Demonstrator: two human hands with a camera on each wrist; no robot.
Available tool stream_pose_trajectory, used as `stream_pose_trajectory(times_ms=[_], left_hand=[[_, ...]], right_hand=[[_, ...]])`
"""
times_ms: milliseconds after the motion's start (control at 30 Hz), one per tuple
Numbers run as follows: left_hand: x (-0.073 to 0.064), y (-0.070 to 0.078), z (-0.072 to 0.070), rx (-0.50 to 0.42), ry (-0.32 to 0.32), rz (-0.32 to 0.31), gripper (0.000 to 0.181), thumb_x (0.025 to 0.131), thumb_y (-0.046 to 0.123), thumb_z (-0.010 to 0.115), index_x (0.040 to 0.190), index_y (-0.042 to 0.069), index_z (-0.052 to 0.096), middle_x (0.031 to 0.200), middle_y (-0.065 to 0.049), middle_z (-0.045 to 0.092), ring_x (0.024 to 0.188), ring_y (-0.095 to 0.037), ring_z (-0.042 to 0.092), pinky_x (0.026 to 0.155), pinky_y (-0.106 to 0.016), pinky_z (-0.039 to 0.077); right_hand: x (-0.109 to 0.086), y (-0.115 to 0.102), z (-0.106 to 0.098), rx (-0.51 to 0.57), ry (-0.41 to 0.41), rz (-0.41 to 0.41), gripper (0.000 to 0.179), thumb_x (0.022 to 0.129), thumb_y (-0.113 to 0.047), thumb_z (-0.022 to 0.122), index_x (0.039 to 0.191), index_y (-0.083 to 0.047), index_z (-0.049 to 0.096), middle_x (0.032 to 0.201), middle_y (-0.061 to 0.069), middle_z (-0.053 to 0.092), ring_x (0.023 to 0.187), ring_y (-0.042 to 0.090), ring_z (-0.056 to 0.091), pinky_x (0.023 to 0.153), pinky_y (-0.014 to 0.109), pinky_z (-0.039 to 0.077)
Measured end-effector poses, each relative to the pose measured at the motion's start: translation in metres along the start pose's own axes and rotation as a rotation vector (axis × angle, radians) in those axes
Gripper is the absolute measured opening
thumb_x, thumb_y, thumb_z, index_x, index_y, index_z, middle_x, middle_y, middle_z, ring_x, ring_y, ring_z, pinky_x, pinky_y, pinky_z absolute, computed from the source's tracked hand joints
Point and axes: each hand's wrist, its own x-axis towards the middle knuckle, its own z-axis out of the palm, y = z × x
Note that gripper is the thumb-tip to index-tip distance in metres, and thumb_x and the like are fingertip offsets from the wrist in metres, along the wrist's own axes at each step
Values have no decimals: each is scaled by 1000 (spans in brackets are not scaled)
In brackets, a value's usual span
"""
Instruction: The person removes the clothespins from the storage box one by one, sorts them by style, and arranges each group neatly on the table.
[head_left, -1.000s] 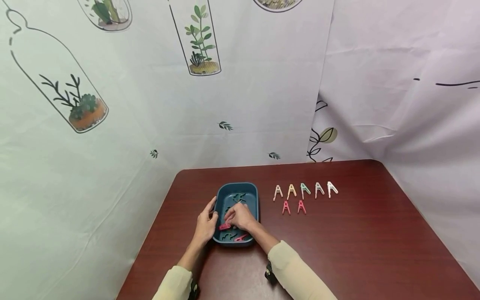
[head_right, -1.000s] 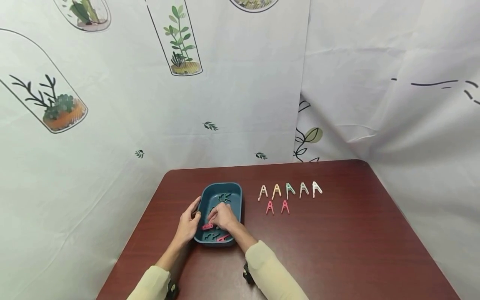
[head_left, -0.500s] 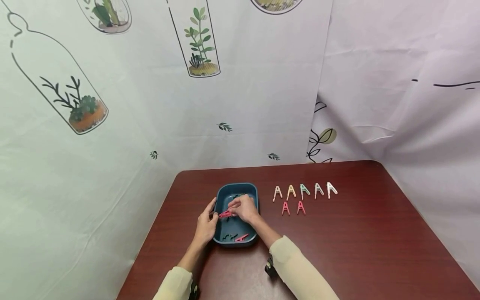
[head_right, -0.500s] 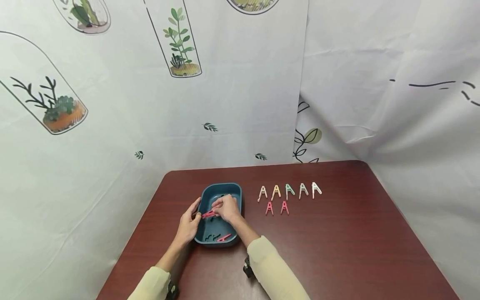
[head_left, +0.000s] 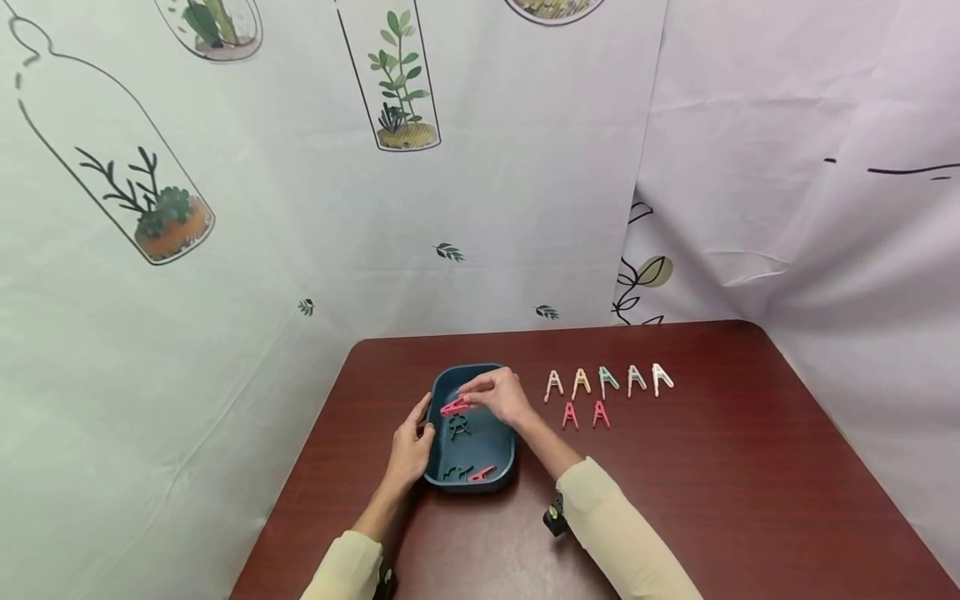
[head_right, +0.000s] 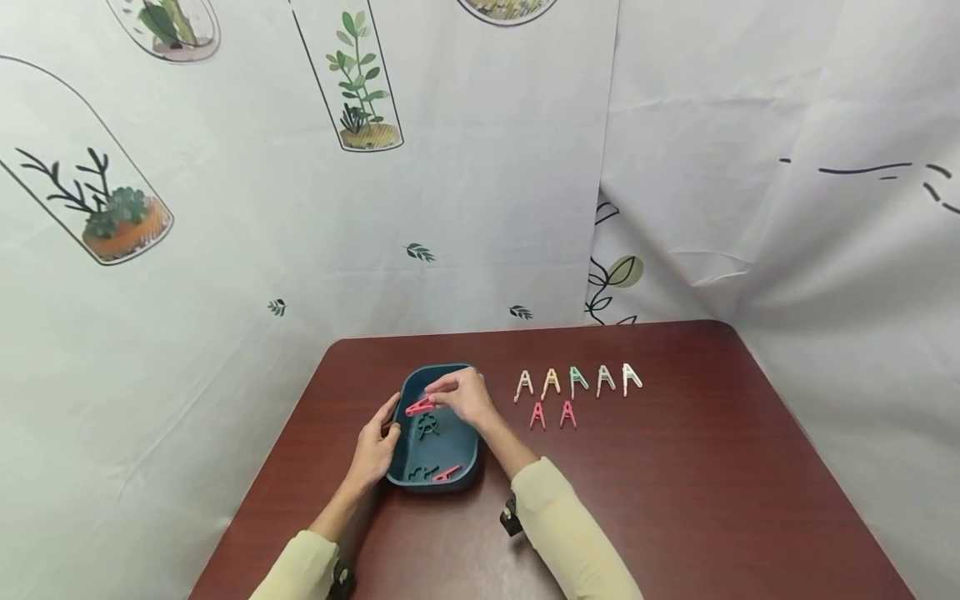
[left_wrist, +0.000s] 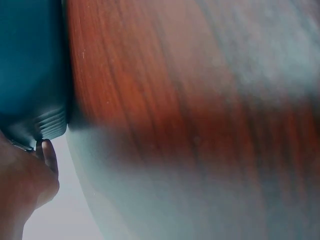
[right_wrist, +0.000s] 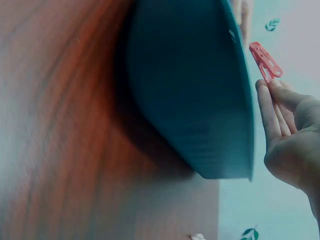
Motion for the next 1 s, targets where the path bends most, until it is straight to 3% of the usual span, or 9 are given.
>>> stream_pose_trajectory(times_ms=[200,400,567,700,900,1000], left_hand=[[3,0,1,0,0,11,60,103,-4,54,161,6,46,154,-20,56,120,-40,67,101,-58,50],[2,1,2,-5,-9,13,61,102,-5,53,161,7,46,154,-20,55,120,-40,67,99,-57,50],[-1,0,2,-5,-15,9,61,102,-6,53,162,8,45,155,-20,55,121,-39,66,99,-57,50],[-1,-1,1,-9,-16,12,62,103,-6,53,162,8,46,155,-20,55,122,-39,66,99,-57,50],[0,0,-1,-15,-14,14,61,103,-6,53,162,7,45,155,-21,55,126,-39,64,102,-58,49],[1,0,-1,-14,-5,15,61,102,-7,53,161,7,46,155,-21,55,127,-39,63,102,-57,49]], right_hand=[[-2,-5,-25,78,42,13,12,92,-4,81,103,-1,85,97,11,80,81,19,78,78,38,63],[-14,-4,-54,117,159,55,12,92,-2,81,103,-1,84,102,13,79,84,22,78,80,39,63],[-26,3,-82,68,282,111,12,92,-3,81,104,-2,84,102,16,79,74,20,75,60,22,54],[-36,10,-105,65,377,169,13,93,-4,81,106,-1,84,95,15,79,64,11,68,51,21,46],[-52,31,-133,126,499,187,17,94,1,78,110,8,80,100,21,79,80,18,77,65,21,58],[-62,42,-146,146,582,178,17,94,5,77,109,12,78,101,26,77,76,14,77,69,26,61]])
